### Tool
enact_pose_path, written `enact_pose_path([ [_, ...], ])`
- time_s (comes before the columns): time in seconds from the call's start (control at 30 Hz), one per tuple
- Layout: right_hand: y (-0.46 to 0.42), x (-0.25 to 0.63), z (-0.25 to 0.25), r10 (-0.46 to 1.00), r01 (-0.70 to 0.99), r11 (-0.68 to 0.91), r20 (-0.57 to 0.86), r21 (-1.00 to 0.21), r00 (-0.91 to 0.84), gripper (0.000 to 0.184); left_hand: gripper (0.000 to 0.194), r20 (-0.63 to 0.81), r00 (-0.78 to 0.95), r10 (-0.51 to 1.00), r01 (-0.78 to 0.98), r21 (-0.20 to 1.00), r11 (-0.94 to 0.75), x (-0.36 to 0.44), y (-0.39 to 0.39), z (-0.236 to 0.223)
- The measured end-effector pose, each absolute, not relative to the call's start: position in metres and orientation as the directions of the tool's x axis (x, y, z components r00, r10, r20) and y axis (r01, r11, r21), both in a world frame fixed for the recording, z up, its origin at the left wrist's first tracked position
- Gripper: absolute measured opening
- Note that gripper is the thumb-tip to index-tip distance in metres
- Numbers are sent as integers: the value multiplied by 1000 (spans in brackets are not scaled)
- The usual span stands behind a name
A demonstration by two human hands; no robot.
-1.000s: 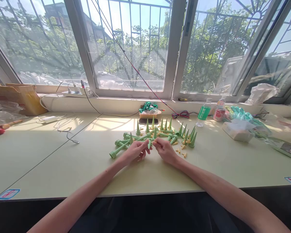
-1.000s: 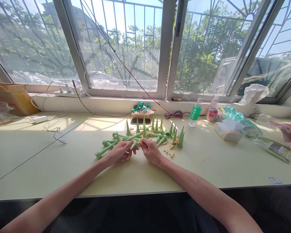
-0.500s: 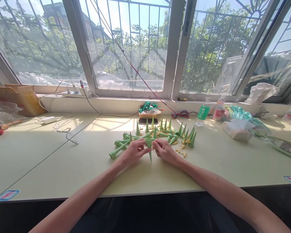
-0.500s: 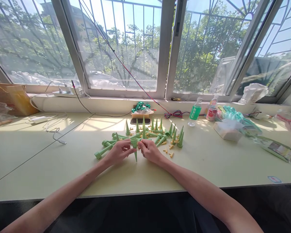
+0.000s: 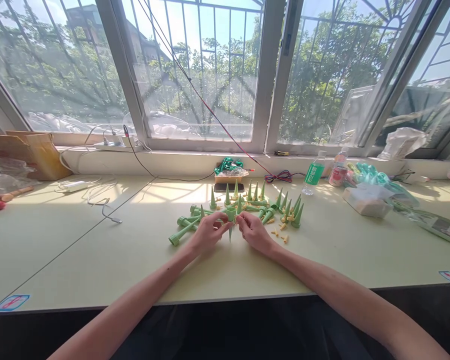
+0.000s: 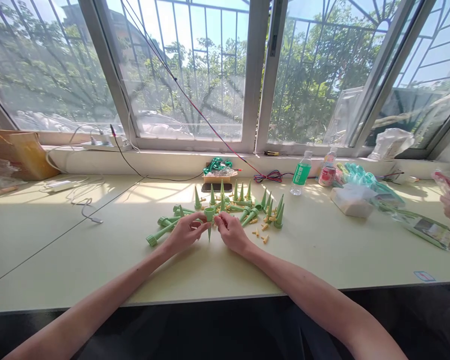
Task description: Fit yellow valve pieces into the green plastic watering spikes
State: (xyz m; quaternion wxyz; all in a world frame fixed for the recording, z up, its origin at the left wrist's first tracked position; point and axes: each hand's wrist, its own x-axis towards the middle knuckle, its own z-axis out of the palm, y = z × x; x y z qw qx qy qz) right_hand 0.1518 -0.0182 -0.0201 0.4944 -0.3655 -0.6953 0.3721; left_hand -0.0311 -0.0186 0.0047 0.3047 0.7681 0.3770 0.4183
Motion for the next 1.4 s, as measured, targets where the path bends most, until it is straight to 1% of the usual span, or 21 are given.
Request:
enact_pose_path([
  [0.1,-20,154,-16,858,219,510,473,-832,-201,33,43,325,346,880,269,864,-425,-32,-17,5],
  [0.23,-24,155,-12,814,282,581,537,-763,-223,31,68,109,418,902,130,975,-178,-34,-15,6],
  [0.3,-25,155,-11,788,296,614,553,-731,-270,31,73,-3,464,886,98,994,-49,-34,-15,6],
  [0.37,-25,155,-12,775,296,629,551,-719,-308,31,74,-71,481,874,83,996,35,-35,-15,6],
  [0.53,-23,157,-14,799,252,591,513,-767,-313,34,71,-127,533,837,41,991,125,-36,-18,9],
  [0.67,-23,158,-16,811,219,568,494,-793,-312,34,73,-137,592,794,19,988,156,-36,-21,13],
  [0.77,-23,158,-15,817,207,557,485,-804,-313,33,69,-108,609,786,-3,990,138,-36,-23,13],
  [0.83,-24,158,-15,818,202,552,480,-809,-316,33,63,-64,614,787,-17,995,94,-37,-23,13],
  [0.93,-24,158,-14,814,201,555,478,-807,-331,33,54,11,624,782,1,1000,-14,-39,-24,13],
  [1.03,-24,159,-15,811,215,561,480,-799,-334,33,47,81,608,790,59,988,-146,-41,-23,12],
  [1.17,-24,160,-14,806,237,571,481,-786,-345,34,40,181,593,785,128,941,-314,-42,-25,12],
  [1.3,-24,160,-13,801,275,584,488,-763,-346,37,37,247,592,767,180,887,-425,-40,-28,13],
  [1.4,-24,160,-12,797,296,595,498,-748,-343,37,32,331,557,762,229,820,-525,-38,-28,11],
])
